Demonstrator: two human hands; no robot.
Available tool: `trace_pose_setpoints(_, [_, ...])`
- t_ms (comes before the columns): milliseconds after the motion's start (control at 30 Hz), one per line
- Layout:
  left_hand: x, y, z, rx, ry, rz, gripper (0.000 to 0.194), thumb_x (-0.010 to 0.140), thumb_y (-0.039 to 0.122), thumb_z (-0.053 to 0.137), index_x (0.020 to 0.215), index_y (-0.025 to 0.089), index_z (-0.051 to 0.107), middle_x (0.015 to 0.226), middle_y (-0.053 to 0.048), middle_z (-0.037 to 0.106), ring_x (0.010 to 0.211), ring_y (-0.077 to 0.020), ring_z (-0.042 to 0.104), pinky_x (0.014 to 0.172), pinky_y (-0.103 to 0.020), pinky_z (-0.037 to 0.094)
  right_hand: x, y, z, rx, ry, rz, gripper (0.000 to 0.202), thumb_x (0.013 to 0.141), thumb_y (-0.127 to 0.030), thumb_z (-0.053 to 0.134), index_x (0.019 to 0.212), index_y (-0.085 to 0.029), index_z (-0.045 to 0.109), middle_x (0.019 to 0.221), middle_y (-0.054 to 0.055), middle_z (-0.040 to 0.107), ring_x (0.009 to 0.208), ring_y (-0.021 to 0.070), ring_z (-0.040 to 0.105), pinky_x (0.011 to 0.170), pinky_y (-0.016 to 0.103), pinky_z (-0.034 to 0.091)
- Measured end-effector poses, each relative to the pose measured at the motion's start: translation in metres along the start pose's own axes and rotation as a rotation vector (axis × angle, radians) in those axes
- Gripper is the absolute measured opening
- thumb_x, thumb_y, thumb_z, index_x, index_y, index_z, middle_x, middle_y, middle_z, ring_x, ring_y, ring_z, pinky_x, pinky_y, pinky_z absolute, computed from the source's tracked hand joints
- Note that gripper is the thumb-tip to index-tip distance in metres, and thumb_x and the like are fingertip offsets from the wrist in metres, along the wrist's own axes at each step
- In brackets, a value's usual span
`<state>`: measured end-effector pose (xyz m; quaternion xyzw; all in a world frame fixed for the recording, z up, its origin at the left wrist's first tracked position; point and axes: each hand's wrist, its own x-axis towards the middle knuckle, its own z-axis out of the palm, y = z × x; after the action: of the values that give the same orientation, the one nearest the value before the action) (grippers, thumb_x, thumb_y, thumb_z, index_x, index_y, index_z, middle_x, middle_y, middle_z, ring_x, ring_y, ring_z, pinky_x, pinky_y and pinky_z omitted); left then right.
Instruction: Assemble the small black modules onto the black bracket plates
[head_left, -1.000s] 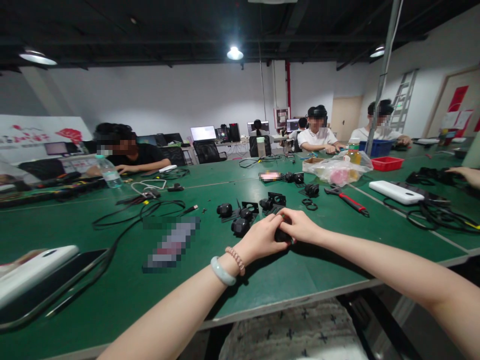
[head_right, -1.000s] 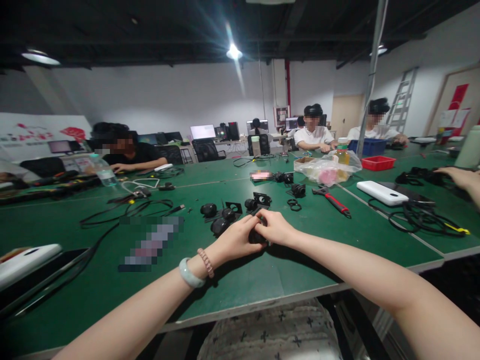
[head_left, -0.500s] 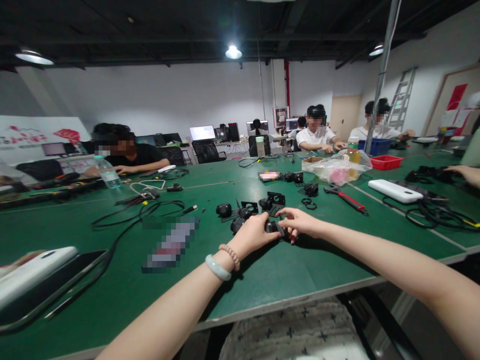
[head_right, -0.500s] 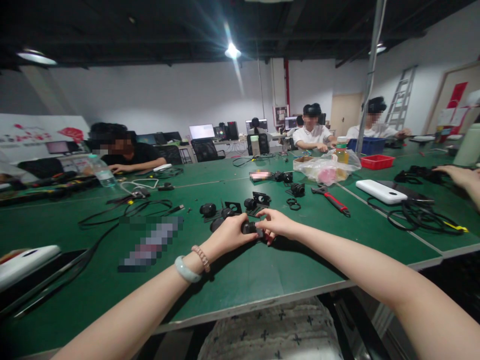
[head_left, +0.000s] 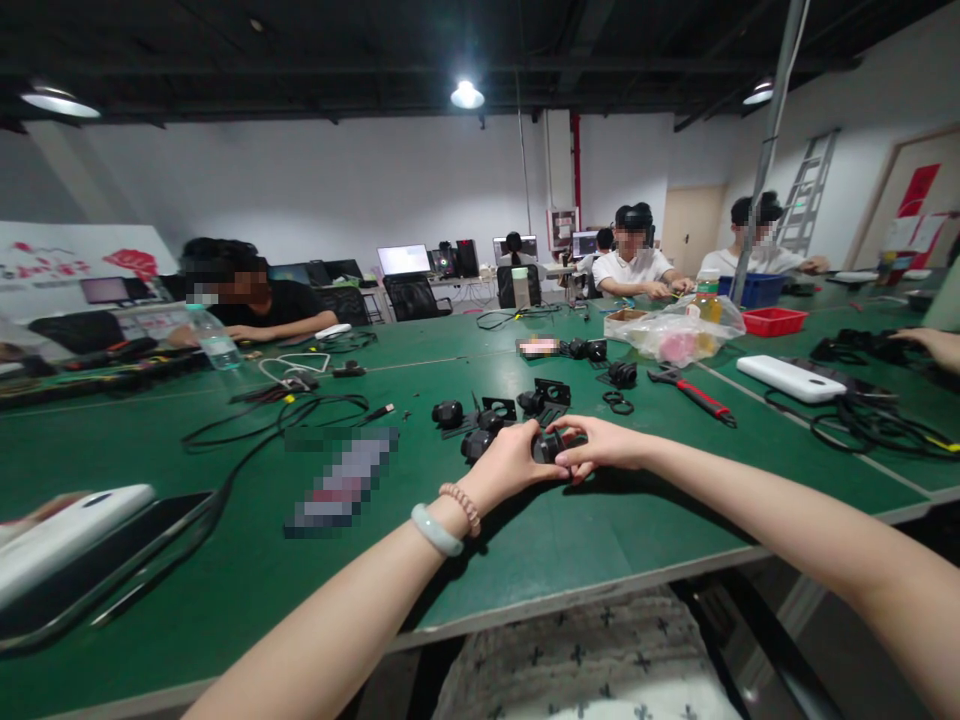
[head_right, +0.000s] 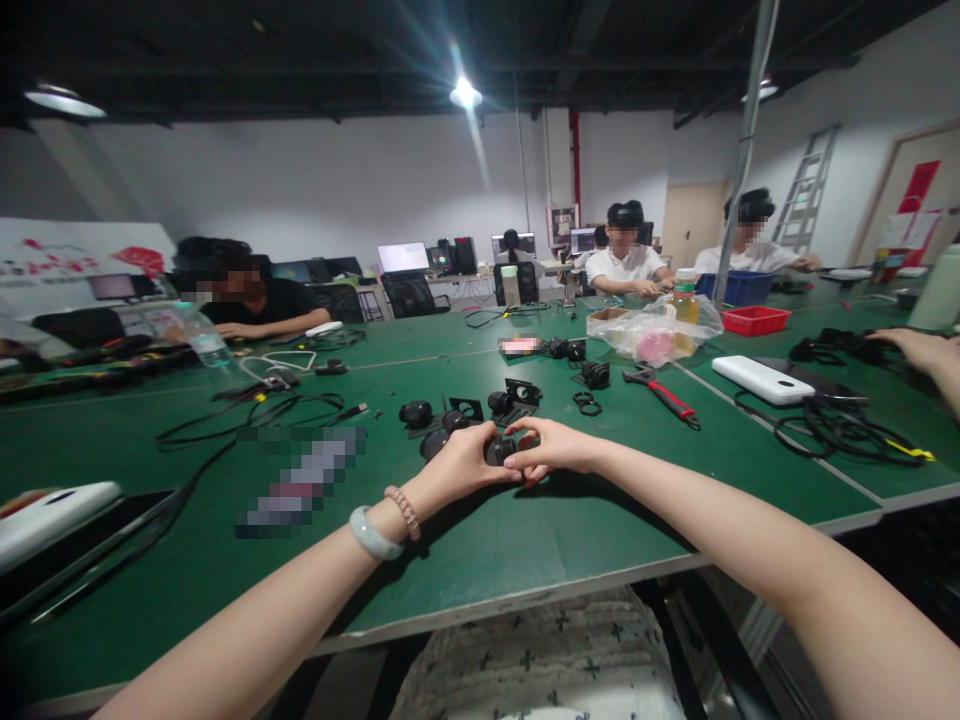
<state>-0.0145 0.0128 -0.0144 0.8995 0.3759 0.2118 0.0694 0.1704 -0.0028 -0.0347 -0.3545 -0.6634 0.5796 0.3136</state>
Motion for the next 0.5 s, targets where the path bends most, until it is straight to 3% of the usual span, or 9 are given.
trace_pose_setpoints(267, [-0.0027,-0.0001,-0.0085,-0.053,-0.047,0.106,0.036,0.061,0.036,0.060,0.091,0.017,0.054,0.074,-0.001,0.059,0.064,-0.0150,0.055,0.055,-0.022,0.038,-0.0010,-0.0036,-0.0006,-0.050,0.063,0.014,0.054,0.063,-0.033,0.066,0.109,-0.018,0.042,0.093,0.005,0.054,0.057,0.0066,0.059,0.056,0.021,0.053])
trace_pose_setpoints(500, [-0.0018,0.0048,-0.0085,-0.108,-0.101,0.081,0.036,0.064,0.041,0.057,0.089,0.015,0.055,0.071,-0.002,0.060,0.062,-0.0148,0.056,0.052,-0.022,0.038,-0.0029,-0.0046,0.0044,-0.112,0.077,-0.062,0.055,0.062,-0.034,0.066,0.109,-0.017,0.044,0.104,0.008,0.051,0.068,0.0104,0.060,0.064,0.027,0.054])
